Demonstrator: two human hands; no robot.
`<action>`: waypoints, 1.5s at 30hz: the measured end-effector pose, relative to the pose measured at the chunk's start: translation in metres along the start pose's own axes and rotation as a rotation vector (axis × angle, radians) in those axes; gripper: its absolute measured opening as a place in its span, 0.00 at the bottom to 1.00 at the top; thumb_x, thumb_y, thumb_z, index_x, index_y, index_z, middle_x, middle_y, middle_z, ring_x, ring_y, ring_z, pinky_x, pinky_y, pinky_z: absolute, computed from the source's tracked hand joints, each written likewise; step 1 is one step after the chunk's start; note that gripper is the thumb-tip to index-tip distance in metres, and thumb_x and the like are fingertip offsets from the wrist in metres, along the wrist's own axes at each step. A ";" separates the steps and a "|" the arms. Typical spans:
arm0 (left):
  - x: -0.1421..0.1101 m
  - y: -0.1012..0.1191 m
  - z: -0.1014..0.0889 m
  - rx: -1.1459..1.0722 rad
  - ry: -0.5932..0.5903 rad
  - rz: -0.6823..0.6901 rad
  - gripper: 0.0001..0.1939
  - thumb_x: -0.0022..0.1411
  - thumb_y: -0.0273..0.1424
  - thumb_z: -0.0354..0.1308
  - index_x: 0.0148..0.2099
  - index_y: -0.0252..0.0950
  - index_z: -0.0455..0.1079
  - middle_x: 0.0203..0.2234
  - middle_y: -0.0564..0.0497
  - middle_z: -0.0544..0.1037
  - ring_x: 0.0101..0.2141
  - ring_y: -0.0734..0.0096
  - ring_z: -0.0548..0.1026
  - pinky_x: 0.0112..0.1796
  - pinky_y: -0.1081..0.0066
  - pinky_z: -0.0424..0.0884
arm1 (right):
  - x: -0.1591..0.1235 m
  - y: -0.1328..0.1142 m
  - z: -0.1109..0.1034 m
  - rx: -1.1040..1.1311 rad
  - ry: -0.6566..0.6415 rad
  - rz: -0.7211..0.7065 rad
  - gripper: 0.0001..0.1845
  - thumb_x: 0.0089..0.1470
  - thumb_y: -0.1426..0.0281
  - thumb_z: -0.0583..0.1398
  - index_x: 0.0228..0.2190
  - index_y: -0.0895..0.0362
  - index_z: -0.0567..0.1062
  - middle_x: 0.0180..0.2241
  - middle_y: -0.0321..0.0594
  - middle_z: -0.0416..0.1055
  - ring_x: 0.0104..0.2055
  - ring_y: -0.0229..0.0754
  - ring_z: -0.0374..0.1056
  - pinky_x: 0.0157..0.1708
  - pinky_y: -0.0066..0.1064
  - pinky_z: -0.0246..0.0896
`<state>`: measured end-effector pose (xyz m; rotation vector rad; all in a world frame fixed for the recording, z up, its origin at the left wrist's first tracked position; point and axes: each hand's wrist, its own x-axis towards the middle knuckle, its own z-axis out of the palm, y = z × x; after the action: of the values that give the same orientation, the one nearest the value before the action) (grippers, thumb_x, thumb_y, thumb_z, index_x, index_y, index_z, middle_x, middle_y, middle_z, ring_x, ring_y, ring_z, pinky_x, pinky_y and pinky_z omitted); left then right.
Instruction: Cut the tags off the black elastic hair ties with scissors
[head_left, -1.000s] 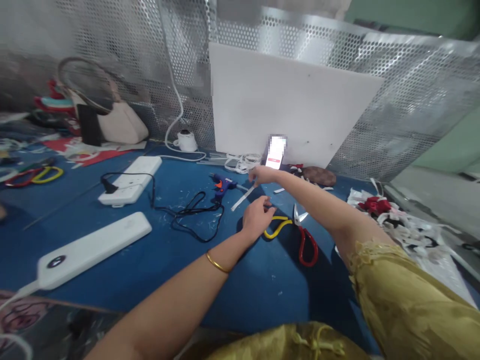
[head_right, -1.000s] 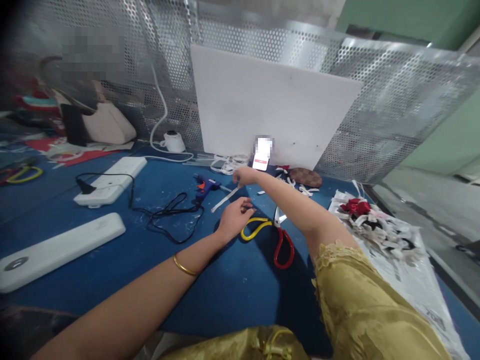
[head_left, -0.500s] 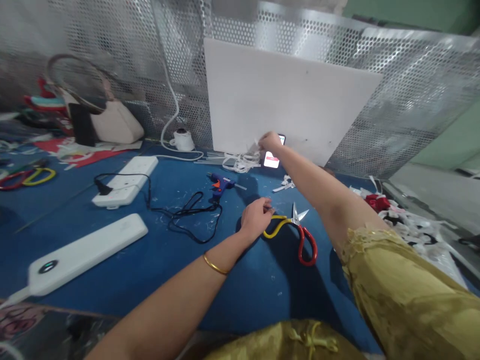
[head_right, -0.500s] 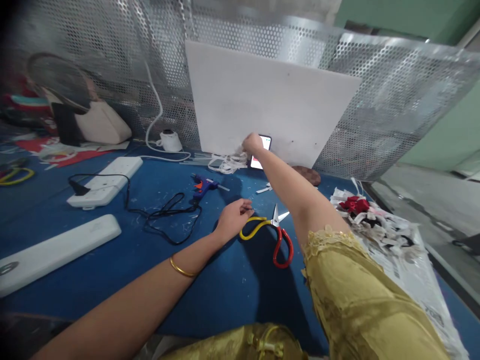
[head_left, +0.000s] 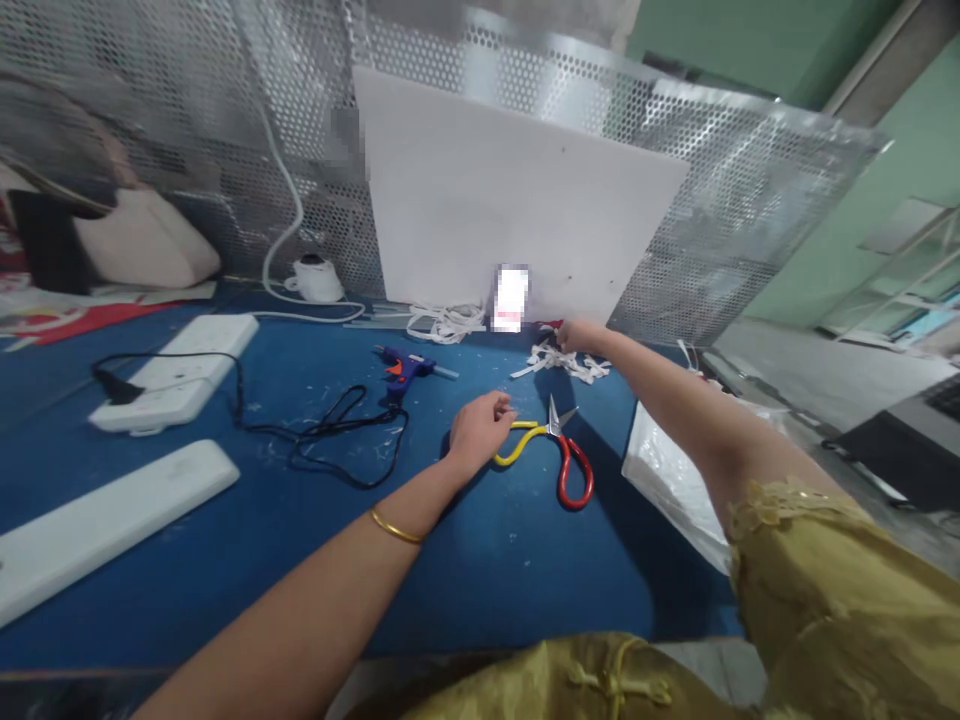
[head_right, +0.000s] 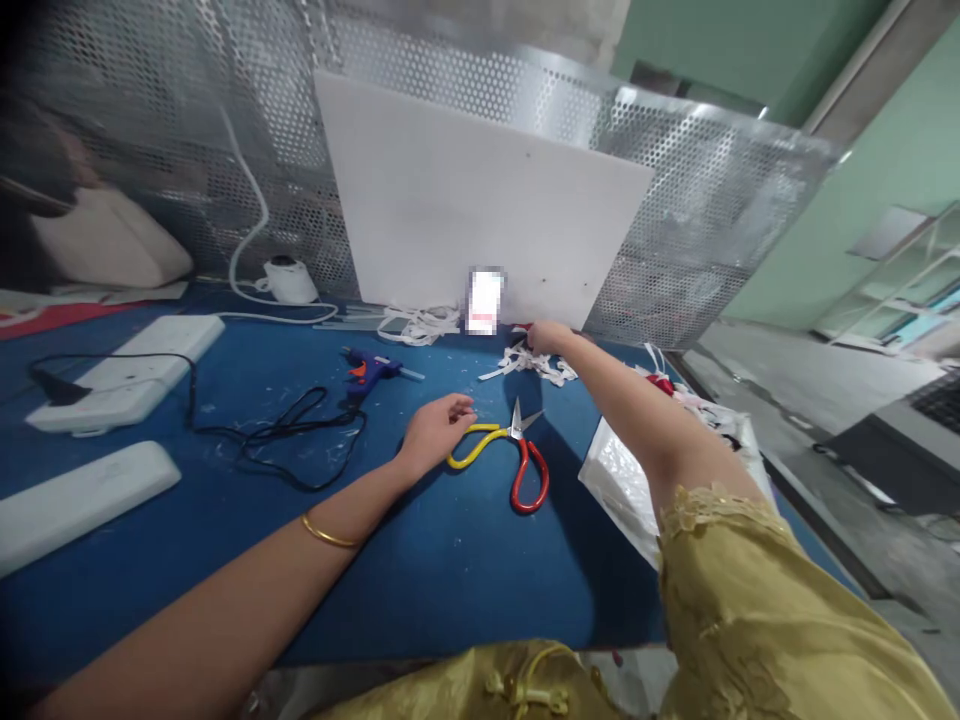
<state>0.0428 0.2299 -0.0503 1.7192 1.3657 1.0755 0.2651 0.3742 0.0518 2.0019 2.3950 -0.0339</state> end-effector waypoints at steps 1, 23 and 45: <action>0.000 0.001 0.000 0.007 -0.003 0.003 0.10 0.54 0.30 0.61 0.41 0.40 0.75 0.35 0.47 0.81 0.37 0.60 0.78 0.42 0.65 0.71 | -0.006 0.002 0.007 -0.042 -0.038 0.008 0.16 0.61 0.64 0.58 0.48 0.57 0.71 0.49 0.44 0.70 0.45 0.43 0.70 0.43 0.40 0.69; -0.010 0.022 -0.010 0.238 0.001 0.165 0.15 0.58 0.33 0.56 0.46 0.36 0.74 0.39 0.45 0.81 0.41 0.58 0.78 0.45 0.63 0.70 | -0.322 0.046 -0.022 0.217 0.457 -0.014 0.12 0.57 0.62 0.58 0.37 0.53 0.78 0.38 0.39 0.79 0.37 0.43 0.74 0.37 0.31 0.66; -0.088 0.123 0.133 0.566 -0.319 0.821 0.14 0.58 0.35 0.60 0.46 0.36 0.73 0.42 0.45 0.78 0.45 0.59 0.74 0.45 0.64 0.69 | -0.269 0.160 0.032 0.199 0.257 0.643 0.28 0.54 0.60 0.63 0.53 0.57 0.68 0.53 0.48 0.66 0.51 0.49 0.67 0.48 0.44 0.65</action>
<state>0.2041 0.1152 -0.0143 2.8695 0.7845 0.7668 0.4704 0.1366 0.0271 2.9297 1.7935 -0.0029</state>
